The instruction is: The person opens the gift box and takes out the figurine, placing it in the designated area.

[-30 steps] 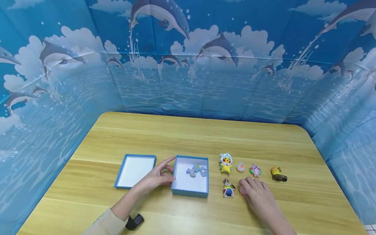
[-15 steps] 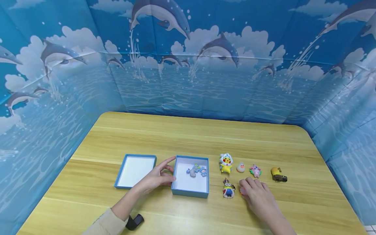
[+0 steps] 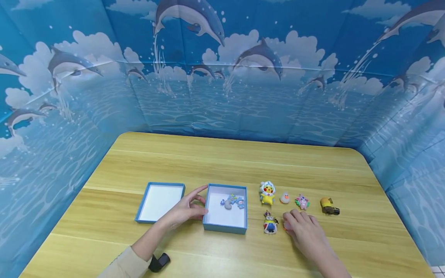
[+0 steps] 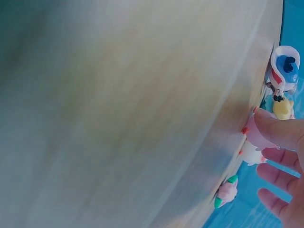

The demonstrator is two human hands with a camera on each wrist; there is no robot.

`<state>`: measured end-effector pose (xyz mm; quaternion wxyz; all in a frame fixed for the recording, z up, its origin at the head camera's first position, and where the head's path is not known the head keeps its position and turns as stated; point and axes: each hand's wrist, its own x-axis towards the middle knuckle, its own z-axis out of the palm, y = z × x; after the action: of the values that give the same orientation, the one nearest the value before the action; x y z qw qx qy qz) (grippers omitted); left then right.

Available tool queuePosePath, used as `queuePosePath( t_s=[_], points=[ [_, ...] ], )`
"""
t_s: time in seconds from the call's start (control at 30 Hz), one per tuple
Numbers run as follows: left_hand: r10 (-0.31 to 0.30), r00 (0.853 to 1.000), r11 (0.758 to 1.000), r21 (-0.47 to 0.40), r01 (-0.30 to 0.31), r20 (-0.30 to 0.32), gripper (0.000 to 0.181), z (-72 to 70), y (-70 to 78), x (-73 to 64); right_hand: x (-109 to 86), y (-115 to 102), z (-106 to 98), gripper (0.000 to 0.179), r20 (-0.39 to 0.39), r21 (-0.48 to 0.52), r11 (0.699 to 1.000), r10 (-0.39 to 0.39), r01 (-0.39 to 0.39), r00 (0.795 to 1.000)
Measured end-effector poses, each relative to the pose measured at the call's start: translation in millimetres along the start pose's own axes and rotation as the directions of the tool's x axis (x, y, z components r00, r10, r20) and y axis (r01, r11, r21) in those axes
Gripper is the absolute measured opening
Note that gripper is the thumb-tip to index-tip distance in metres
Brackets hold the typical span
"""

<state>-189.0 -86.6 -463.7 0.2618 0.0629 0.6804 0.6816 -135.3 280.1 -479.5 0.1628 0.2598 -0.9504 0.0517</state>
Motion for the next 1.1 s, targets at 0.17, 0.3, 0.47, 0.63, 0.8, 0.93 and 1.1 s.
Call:
queuePosePath(
  t_s=[0.17,0.3,0.47,0.63,0.8,0.93,1.1],
  points=[
    [0.002,1.0,1.0,0.001,-0.002,-0.004,0.077,-0.1,-0.4,0.4,1.0,-0.2,-0.3,0.042,0.009,-0.001,1.0,0.002,-0.002,1.0],
    [0.003,1.0,1.0,-0.003,-0.003,-0.005,0.077,0.0,-0.1,0.2,1.7,-0.4,-1.4,0.043,0.012,-0.008,1.0,0.004,-0.004,1.0],
    [0.009,1.0,1.0,-0.01,-0.009,-0.005,0.077,0.4,1.2,-0.4,2.1,-0.9,-2.4,0.043,0.009,-0.006,1.0,0.004,-0.004,1.0],
    [0.019,1.0,1.0,-0.007,-0.019,-0.004,0.077,0.5,2.2,-1.3,3.7,-0.9,-3.1,0.042,0.009,-0.006,1.0,-0.009,0.009,1.0],
    [0.016,1.0,1.0,-0.012,-0.016,-0.008,0.077,0.7,1.5,-0.7,5.6,-1.2,-3.2,0.042,0.017,-0.01,1.0,-0.014,0.015,1.0],
    [0.002,1.0,1.0,-0.015,-0.002,-0.012,0.077,0.7,1.0,-0.2,6.4,-1.5,-3.1,0.042,0.024,-0.019,1.0,-0.013,0.013,1.0],
    [-0.006,1.0,1.0,-0.011,0.006,-0.017,0.077,0.3,0.2,0.9,7.1,-2.1,-3.6,0.042,0.028,-0.018,1.0,-0.004,0.005,1.0]
  ],
)
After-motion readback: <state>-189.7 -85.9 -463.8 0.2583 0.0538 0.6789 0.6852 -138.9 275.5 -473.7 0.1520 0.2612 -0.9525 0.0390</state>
